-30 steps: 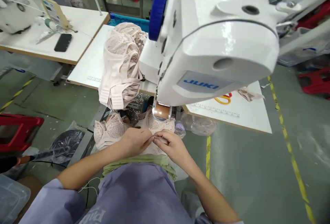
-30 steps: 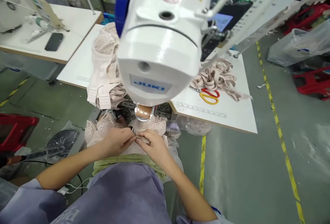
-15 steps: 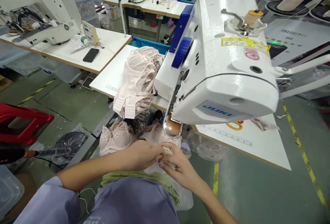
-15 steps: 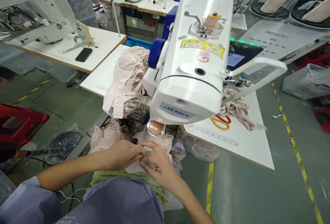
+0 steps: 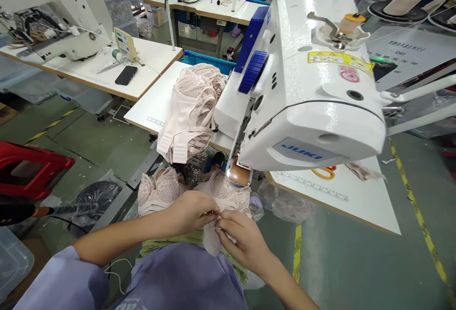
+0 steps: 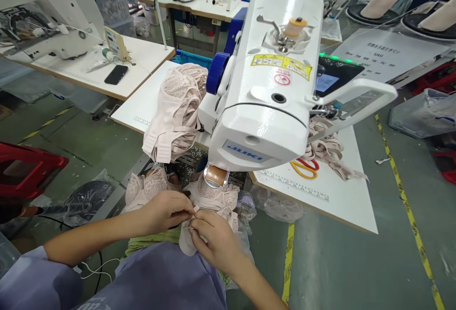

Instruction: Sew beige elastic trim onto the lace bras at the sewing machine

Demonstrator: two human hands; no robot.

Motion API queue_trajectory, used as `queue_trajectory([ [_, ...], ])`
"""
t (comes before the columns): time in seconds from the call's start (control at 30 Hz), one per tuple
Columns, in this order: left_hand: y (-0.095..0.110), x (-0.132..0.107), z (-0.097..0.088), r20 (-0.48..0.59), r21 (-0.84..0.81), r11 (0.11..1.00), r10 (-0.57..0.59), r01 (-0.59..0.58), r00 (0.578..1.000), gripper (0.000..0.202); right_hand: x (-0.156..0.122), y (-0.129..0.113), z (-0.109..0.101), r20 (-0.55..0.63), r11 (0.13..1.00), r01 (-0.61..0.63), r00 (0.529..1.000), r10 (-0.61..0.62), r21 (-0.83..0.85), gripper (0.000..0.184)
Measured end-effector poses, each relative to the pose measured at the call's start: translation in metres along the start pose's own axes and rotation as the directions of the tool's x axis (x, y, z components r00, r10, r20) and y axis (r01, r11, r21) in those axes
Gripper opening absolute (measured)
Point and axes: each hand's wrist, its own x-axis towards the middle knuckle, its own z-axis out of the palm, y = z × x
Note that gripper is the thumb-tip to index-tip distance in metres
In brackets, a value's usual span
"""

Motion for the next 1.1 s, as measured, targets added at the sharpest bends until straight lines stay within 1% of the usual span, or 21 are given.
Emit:
queue_trajectory([
  [0.1, 0.001, 0.003, -0.001, 0.045, 0.059, 0.998, -0.038, 0.035, 0.998, 0.01, 0.004, -0.003, 0.005, -0.051, 0.999, 0.004, 0.999, -0.007, -0.046, 0.014],
  [0.2, -0.006, 0.011, -0.001, 0.101, 0.111, 0.989, -0.11, 0.098, 0.989, 0.007, 0.007, 0.0, 0.012, -0.11, 0.998, -0.049, 0.993, 0.044, -0.042, 0.015],
  [0.23, -0.009, 0.014, 0.0, 0.114, 0.079, 0.989, -0.137, 0.128, 0.984, 0.005, 0.008, 0.001, 0.014, -0.128, 0.996, -0.084, 0.988, 0.082, -0.016, 0.016],
  [0.3, -0.016, 0.02, 0.004, 0.118, -0.055, 0.979, -0.187, 0.194, 0.975, 0.005, 0.008, 0.004, 0.017, -0.161, 0.979, -0.187, 0.967, 0.198, 0.081, 0.015],
  [0.33, -0.018, 0.023, 0.008, 0.11, -0.129, 0.966, -0.21, 0.224, 0.971, 0.005, 0.008, 0.004, 0.018, -0.174, 0.958, -0.247, 0.947, 0.27, 0.143, 0.015],
  [0.4, -0.018, 0.026, 0.017, 0.077, -0.236, 0.933, -0.26, 0.271, 0.963, 0.002, 0.007, 0.004, 0.018, -0.201, 0.901, -0.351, 0.892, 0.404, 0.255, 0.015],
  [0.43, -0.017, 0.026, 0.022, 0.048, -0.284, 0.914, -0.29, 0.291, 0.956, 0.007, 0.007, 0.003, 0.017, -0.217, 0.875, -0.385, 0.865, 0.453, 0.293, 0.015],
  [0.5, -0.012, 0.026, 0.031, -0.024, -0.403, 0.862, -0.344, 0.306, 0.939, 0.015, 0.007, 0.001, 0.015, -0.258, 0.848, -0.416, 0.824, 0.504, 0.327, 0.015],
  [0.57, -0.007, 0.024, 0.035, -0.091, -0.508, 0.814, -0.378, 0.283, 0.921, 0.018, 0.007, -0.001, 0.012, -0.283, 0.851, -0.417, 0.815, 0.505, 0.319, 0.015],
  [0.6, -0.006, 0.024, 0.036, -0.119, -0.516, 0.813, -0.379, 0.269, 0.918, 0.018, 0.008, -0.001, 0.011, -0.286, 0.857, -0.414, 0.819, 0.498, 0.307, 0.015],
  [0.63, -0.006, 0.023, 0.036, -0.143, -0.485, 0.834, -0.372, 0.262, 0.917, 0.018, 0.008, -0.002, 0.01, -0.284, 0.862, -0.411, 0.824, 0.49, 0.296, 0.014],
  [0.7, -0.008, 0.024, 0.034, -0.189, -0.363, 0.894, -0.347, 0.263, 0.919, 0.016, 0.009, -0.002, 0.007, -0.273, 0.869, -0.406, 0.834, 0.479, 0.284, 0.013],
  [0.77, -0.011, 0.025, 0.032, -0.226, -0.23, 0.939, -0.306, 0.254, 0.925, 0.017, 0.01, -0.002, 0.004, -0.27, 0.867, -0.408, 0.834, 0.482, 0.288, 0.012],
  [0.83, -0.014, 0.028, 0.031, -0.266, -0.161, 0.966, -0.242, 0.205, 0.933, 0.019, 0.011, -0.001, 0.002, -0.278, 0.862, -0.406, 0.828, 0.488, 0.303, 0.011],
  [0.93, -0.016, 0.033, 0.03, -0.301, -0.178, 0.981, -0.127, 0.075, 0.945, 0.017, 0.013, 0.001, -0.002, -0.299, 0.844, -0.41, 0.805, 0.513, 0.345, 0.01],
  [1.0, -0.015, 0.036, 0.029, -0.305, -0.218, 0.976, -0.08, 0.013, 0.949, 0.014, 0.013, 0.003, -0.005, -0.313, 0.826, -0.419, 0.782, 0.539, 0.376, 0.01],
  [1.03, -0.015, 0.038, 0.028, -0.308, -0.225, 0.974, -0.075, 0.004, 0.948, 0.014, 0.013, 0.005, -0.007, -0.311, 0.817, -0.429, 0.774, 0.552, 0.385, 0.01],
  [1.1, -0.012, 0.04, 0.027, -0.332, -0.198, 0.98, -0.091, 0.025, 0.939, 0.014, 0.011, 0.008, -0.012, -0.307, 0.81, -0.455, 0.762, 0.569, 0.371, 0.013],
])
